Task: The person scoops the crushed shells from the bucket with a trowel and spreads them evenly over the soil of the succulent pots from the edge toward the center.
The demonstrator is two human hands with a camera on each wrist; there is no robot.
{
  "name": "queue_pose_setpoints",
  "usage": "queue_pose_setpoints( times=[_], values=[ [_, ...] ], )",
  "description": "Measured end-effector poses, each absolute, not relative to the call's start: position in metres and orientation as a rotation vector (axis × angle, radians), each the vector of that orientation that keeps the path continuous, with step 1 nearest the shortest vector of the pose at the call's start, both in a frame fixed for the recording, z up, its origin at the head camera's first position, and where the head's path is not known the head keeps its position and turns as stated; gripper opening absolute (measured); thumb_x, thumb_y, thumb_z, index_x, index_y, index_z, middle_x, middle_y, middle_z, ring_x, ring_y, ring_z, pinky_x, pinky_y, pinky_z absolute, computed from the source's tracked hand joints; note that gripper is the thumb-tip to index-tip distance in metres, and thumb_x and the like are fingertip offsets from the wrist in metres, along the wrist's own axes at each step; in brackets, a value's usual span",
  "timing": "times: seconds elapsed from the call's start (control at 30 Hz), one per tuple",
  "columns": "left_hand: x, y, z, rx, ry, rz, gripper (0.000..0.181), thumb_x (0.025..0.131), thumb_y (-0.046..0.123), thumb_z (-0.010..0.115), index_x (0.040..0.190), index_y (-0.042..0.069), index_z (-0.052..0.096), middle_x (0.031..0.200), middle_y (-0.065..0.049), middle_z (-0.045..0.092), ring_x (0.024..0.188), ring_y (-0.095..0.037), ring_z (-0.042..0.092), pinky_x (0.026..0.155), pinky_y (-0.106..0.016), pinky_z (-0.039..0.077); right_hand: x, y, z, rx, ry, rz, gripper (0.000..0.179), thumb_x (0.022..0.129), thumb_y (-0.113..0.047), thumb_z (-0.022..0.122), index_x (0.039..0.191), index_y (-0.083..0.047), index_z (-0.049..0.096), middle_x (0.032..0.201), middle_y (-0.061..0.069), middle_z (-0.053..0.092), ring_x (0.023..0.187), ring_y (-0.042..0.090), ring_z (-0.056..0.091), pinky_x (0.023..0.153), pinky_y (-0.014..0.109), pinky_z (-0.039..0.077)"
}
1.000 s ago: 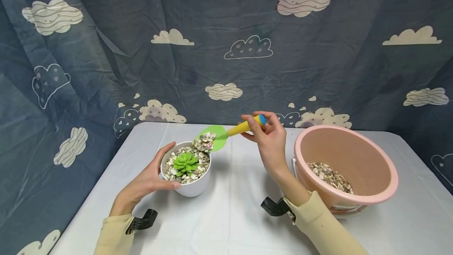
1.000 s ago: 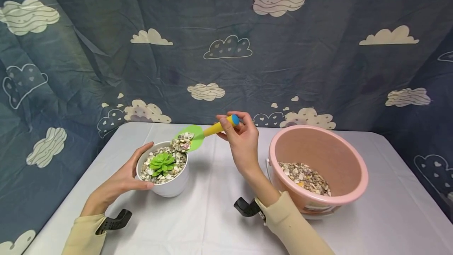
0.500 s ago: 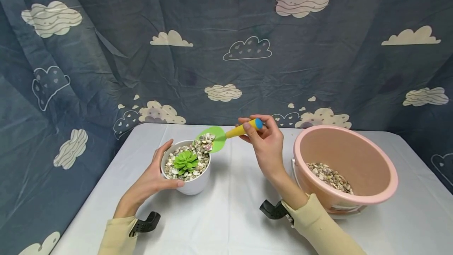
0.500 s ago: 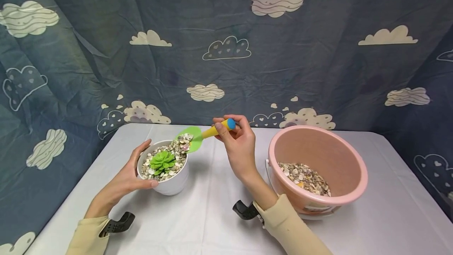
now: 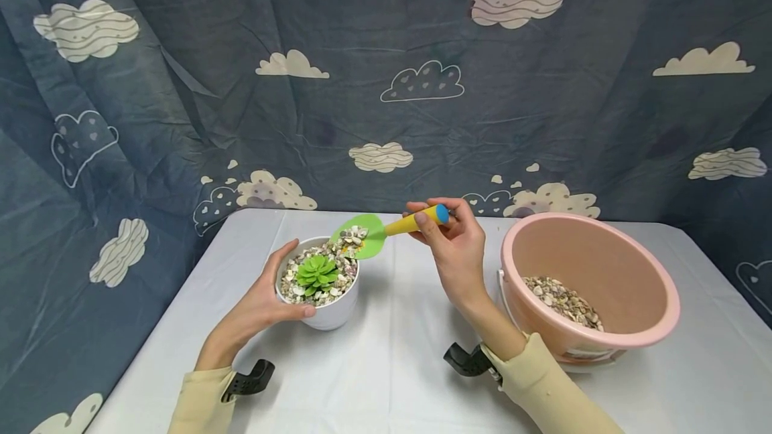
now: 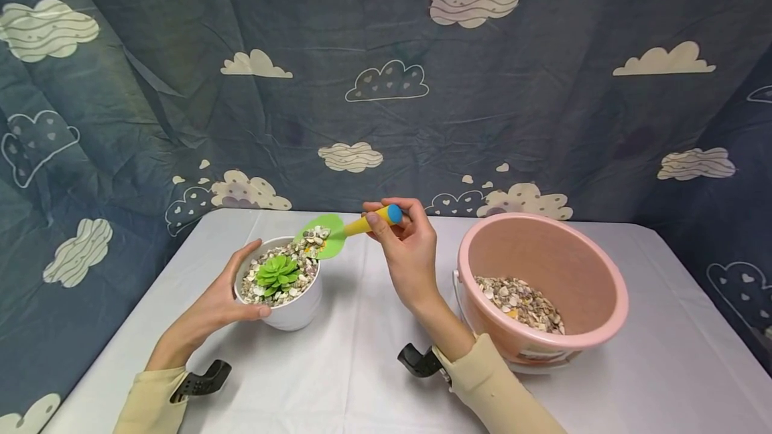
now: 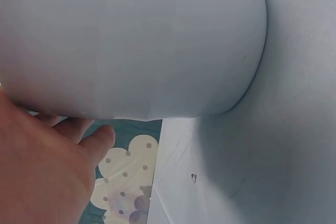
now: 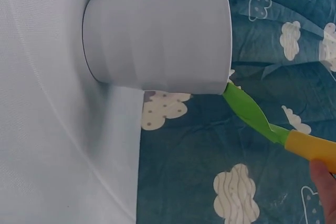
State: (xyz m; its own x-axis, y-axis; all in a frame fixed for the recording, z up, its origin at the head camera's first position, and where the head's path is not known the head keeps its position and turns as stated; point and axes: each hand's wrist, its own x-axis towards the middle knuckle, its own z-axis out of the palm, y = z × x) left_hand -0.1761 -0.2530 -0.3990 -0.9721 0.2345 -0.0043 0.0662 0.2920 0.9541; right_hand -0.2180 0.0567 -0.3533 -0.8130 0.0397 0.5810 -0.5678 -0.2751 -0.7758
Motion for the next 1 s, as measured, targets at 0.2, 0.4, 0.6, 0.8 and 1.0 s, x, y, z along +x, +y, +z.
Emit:
queue_pose_setpoints(
  times=[0.2,0.4,0.6,0.8,1.0],
  values=[
    [-0.176,-0.253,-0.4,0.306,2.406,1.776,0.116,0.068,0.017,0.089,0.157,0.029,0.015,0.158,-0.012,0.019,0.143,-0.034,0.018,0.111,-0.062,0.012,-0.218,0.057,-0.354,0.619,-1.583,2.148,0.025,0.095,-0.003,0.064,0.117,0.004,0.053,0.112,0.023,0.067,0.102,0.04,0.066,0.08,0.043,0.054],
    [-0.176,-0.255,-0.401,0.323,2.373,1.794,0.114,0.071,0.015,0.087,0.158,0.03,0.014,0.159,-0.014,0.015,0.142,-0.035,0.018,0.11,-0.06,0.015,-0.219,0.058,-0.355,0.579,-1.6,2.14,0.026,0.095,-0.007,0.065,0.117,0.002,0.054,0.112,0.023,0.067,0.1,0.036,0.068,0.079,0.043,0.055],
    [-0.178,-0.256,-0.402,0.34,2.351,1.816,0.115,0.071,0.015,0.086,0.158,0.028,0.011,0.16,-0.014,0.014,0.143,-0.035,0.017,0.11,-0.06,0.015,-0.221,0.057,-0.356,0.566,-1.603,2.137,0.026,0.095,-0.008,0.064,0.117,0.001,0.053,0.113,0.023,0.067,0.1,0.037,0.067,0.079,0.044,0.055],
    [-0.179,-0.259,-0.403,0.427,2.267,1.886,0.11,0.075,0.01,0.082,0.158,0.026,0.012,0.162,-0.008,0.009,0.146,-0.031,0.01,0.112,-0.055,0.012,-0.223,0.057,-0.357,0.558,-1.61,2.138,0.026,0.096,-0.008,0.064,0.118,0.001,0.053,0.114,0.023,0.067,0.099,0.032,0.068,0.079,0.043,0.055],
    [-0.179,-0.263,-0.402,0.489,2.22,1.942,0.106,0.076,0.005,0.078,0.158,0.027,0.015,0.162,-0.003,0.008,0.147,-0.026,0.005,0.113,-0.051,0.011,-0.221,0.056,-0.356,0.57,-1.604,2.144,0.027,0.095,-0.009,0.065,0.117,0.001,0.053,0.113,0.022,0.067,0.103,0.042,0.065,0.079,0.043,0.055]
  ],
)
